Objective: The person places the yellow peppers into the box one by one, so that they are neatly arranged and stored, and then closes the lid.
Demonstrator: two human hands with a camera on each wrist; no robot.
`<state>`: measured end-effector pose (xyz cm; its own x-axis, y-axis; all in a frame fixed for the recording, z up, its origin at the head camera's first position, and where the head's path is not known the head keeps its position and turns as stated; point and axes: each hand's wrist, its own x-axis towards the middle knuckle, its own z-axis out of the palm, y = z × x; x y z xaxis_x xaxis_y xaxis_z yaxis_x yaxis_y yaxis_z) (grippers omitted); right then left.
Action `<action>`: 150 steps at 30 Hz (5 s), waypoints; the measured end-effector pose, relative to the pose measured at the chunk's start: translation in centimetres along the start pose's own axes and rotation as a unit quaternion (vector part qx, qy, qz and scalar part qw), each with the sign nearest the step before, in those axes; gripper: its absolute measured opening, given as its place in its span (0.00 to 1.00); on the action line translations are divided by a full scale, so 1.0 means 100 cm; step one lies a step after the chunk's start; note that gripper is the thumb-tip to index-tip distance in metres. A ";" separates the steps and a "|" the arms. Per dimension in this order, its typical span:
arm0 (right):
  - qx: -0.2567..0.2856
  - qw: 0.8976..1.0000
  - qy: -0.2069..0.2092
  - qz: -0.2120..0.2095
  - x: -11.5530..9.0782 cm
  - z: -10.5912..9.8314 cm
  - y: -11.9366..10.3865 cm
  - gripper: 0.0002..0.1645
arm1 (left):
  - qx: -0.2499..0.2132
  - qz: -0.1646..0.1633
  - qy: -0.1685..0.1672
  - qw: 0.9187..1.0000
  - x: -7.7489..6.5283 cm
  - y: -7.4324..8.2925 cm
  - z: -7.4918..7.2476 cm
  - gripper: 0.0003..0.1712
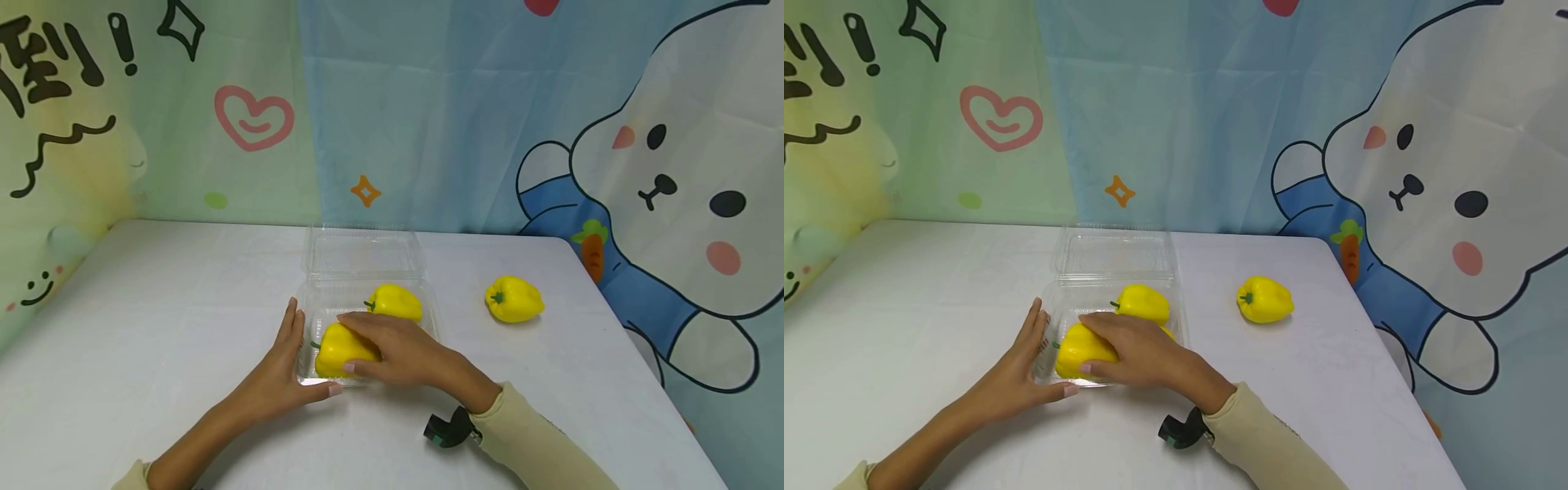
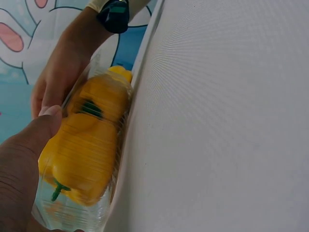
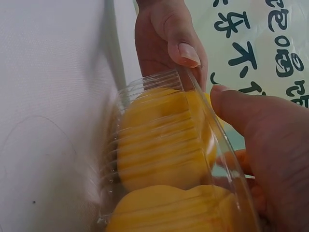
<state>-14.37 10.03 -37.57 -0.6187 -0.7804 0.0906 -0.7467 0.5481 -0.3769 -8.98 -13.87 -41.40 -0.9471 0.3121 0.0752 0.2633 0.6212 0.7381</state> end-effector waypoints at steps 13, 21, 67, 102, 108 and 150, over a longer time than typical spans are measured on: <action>0.106 0.994 0.033 -0.009 -0.001 -0.005 0.007 0.34 | -0.009 -0.001 -0.001 1.000 0.000 -0.001 0.002 0.75; 0.198 0.977 0.077 -0.035 -0.003 -0.006 0.011 0.29 | -0.006 0.001 0.003 1.000 0.000 -0.001 0.001 0.76; 0.244 0.940 0.234 -0.052 -0.062 -0.032 0.068 0.22 | -0.006 -0.006 0.006 1.000 0.001 -0.001 0.002 0.75; 0.125 0.934 0.316 0.109 -0.124 -0.073 0.136 0.35 | -0.002 -0.006 0.006 1.000 0.000 -0.001 0.002 0.76; 0.121 0.932 0.292 0.176 -0.140 -0.071 0.161 0.40 | 0.002 -0.004 0.005 1.000 0.001 -0.001 0.003 0.77; 0.228 0.919 0.172 0.271 -0.163 -0.047 0.207 0.45 | -0.001 -0.004 0.008 1.000 0.002 -0.003 0.003 0.76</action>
<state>-20.86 35.50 -42.51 -0.9690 -0.2450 0.0330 -0.1747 0.5842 -0.7926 -9.21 -13.75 -41.82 -0.9518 0.2960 0.0807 0.2562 0.6219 0.7400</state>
